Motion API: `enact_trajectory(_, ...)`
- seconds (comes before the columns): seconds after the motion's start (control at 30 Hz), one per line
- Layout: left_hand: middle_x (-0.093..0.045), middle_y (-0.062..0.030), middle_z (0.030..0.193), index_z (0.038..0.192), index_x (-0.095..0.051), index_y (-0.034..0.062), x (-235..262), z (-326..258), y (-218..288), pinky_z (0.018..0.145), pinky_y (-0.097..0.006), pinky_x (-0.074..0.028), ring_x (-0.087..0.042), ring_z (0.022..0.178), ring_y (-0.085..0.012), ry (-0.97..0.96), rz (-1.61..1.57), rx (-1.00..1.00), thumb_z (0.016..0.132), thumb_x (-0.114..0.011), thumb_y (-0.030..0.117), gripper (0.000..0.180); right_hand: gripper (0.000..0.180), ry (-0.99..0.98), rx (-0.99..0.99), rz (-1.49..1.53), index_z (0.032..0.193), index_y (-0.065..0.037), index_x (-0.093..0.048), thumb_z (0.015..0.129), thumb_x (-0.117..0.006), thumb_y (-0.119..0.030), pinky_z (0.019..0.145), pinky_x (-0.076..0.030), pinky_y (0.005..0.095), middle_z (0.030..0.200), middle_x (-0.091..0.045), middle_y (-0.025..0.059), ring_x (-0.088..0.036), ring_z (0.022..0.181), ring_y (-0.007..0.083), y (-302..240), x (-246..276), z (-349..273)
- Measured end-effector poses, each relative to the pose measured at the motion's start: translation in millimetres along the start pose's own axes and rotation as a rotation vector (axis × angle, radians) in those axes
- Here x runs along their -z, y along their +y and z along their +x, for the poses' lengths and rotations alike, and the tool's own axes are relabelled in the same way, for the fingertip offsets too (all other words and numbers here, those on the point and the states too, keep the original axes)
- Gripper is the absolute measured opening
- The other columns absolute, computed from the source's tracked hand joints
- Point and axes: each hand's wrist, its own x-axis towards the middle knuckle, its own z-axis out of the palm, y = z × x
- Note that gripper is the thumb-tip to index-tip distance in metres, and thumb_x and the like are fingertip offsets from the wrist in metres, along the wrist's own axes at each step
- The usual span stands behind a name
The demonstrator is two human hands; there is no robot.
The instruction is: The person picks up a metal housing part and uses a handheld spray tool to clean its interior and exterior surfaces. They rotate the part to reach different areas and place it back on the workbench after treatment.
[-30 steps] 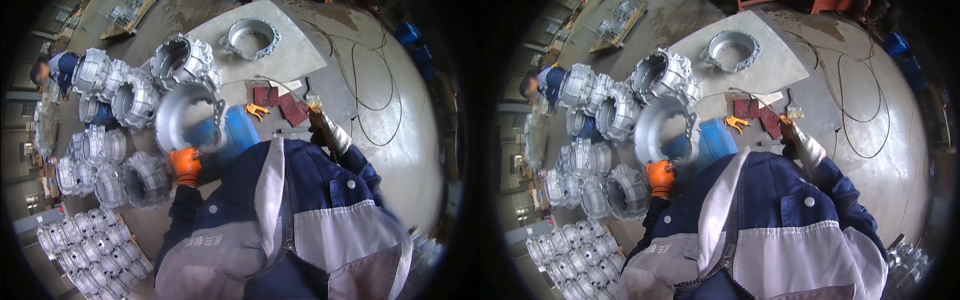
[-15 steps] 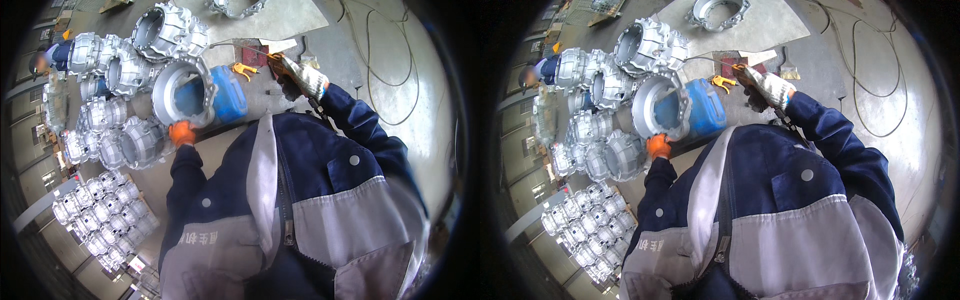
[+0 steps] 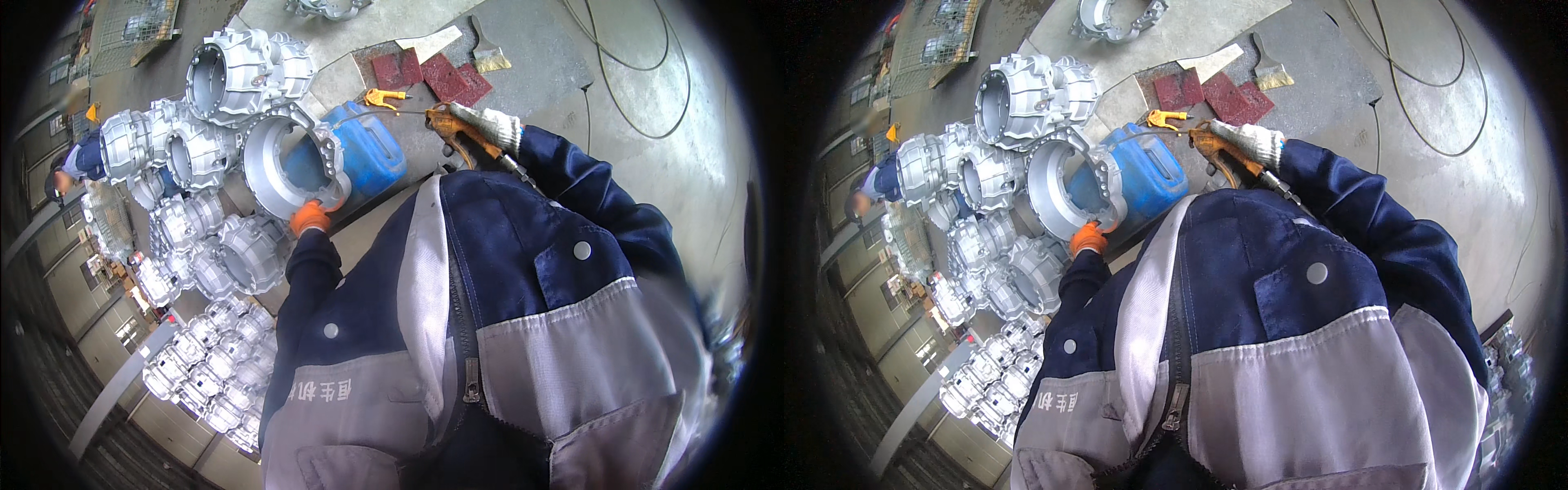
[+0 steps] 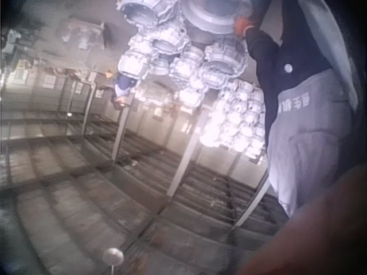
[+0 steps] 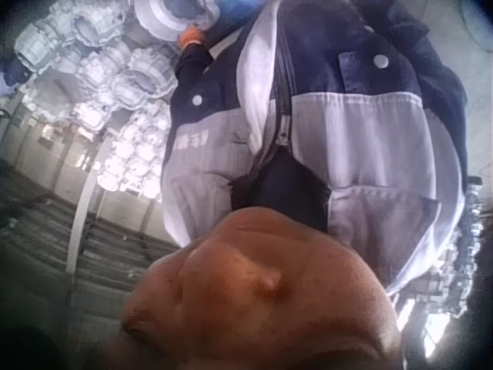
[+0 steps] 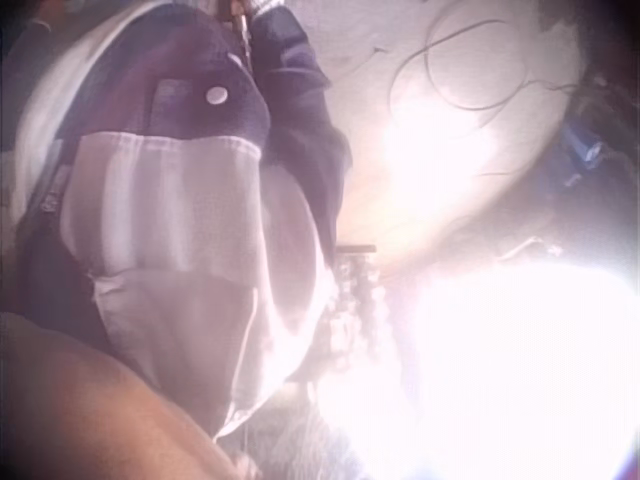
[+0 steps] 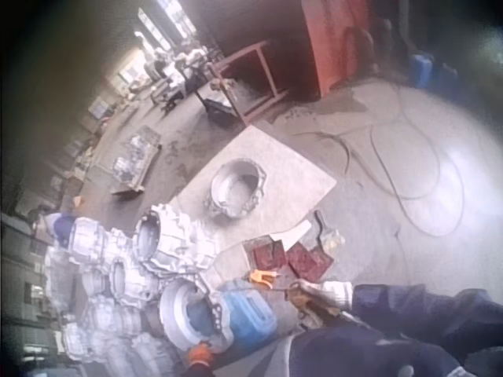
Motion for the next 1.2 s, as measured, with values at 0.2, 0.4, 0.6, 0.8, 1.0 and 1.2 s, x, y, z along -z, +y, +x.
enact_trajectory(0.2, -0.066, -0.0074, 0.107, 0.109, -0.064, 0.0229, 0, -5, 3, 0.095, -0.039, -0.038, -0.060, 0.105, -0.0263, 0.000, 0.001, 0.001, 0.082, -0.059, 0.029, 0.028, 0.055, 0.028, -0.001, 0.066, 0.105, -0.005, -0.062, 0.091, -0.045, -0.056, 0.062, -0.053, 0.0241, 0.086, -0.066, 0.0071, -0.063, 0.068, 0.0128, 1, -4, 3)
enact_trajectory(0.4, -0.066, -0.0077, 0.106, 0.107, -0.065, 0.0230, 0, 0, 1, 0.092, -0.037, -0.040, -0.061, 0.104, -0.0266, -0.012, 0.012, -0.019, 0.080, -0.061, 0.027, 0.027, 0.051, 0.049, -0.004, 0.132, 0.104, -0.005, -0.061, 0.092, -0.046, -0.053, 0.061, -0.054, 0.0270, 0.085, -0.066, 0.0094, -0.064, 0.065, 0.0150, -4, -9, 4)
enact_trajectory(0.6, -0.065, -0.0096, 0.108, 0.107, -0.064, 0.0203, -6, 7, -2, 0.091, -0.040, -0.042, -0.060, 0.104, -0.0289, -0.008, 0.011, -0.055, 0.078, -0.061, 0.028, 0.031, 0.055, -0.071, 0.049, 0.164, 0.109, -0.006, -0.059, 0.090, -0.047, -0.056, 0.062, -0.053, 0.0235, 0.081, -0.064, 0.0053, -0.062, 0.067, 0.0110, -9, -10, -3)
enact_trajectory(0.8, -0.064, -0.0135, 0.109, 0.107, -0.065, 0.0145, 29, -8, 26, 0.088, -0.041, -0.046, -0.059, 0.104, -0.0326, -0.095, -0.051, -0.037, 0.076, -0.058, 0.039, 0.040, 0.059, -0.099, 0.131, 0.244, 0.110, -0.005, -0.057, 0.089, -0.047, -0.059, 0.056, -0.052, 0.0241, 0.077, -0.062, 0.0055, -0.060, 0.061, 0.0116, -24, -3, -23)
enact_trajectory(1.0, -0.066, -0.0134, 0.095, 0.099, -0.064, 0.0064, 72, -26, 93, 0.078, -0.039, -0.047, -0.063, 0.087, -0.0306, 0.062, -0.421, -0.069, 0.076, -0.063, 0.045, 0.045, 0.064, 0.128, -0.042, 0.014, 0.112, -0.006, -0.055, 0.088, -0.043, -0.064, 0.042, -0.045, 0.0245, 0.076, -0.060, 0.0065, -0.052, 0.047, 0.0116, -30, 13, -56)
enact_trajectory(1.2, -0.062, -0.0065, 0.078, 0.097, -0.060, 0.0041, 61, -43, 99, 0.059, -0.034, -0.046, -0.059, 0.066, -0.0189, 0.098, -1.222, -0.122, 0.080, -0.068, 0.035, 0.036, 0.063, -0.072, -0.095, 0.001, 0.124, -0.007, -0.053, 0.091, -0.041, -0.059, 0.064, -0.049, 0.0226, 0.092, -0.061, 0.0056, -0.058, 0.071, 0.0083, -47, -8, -70)
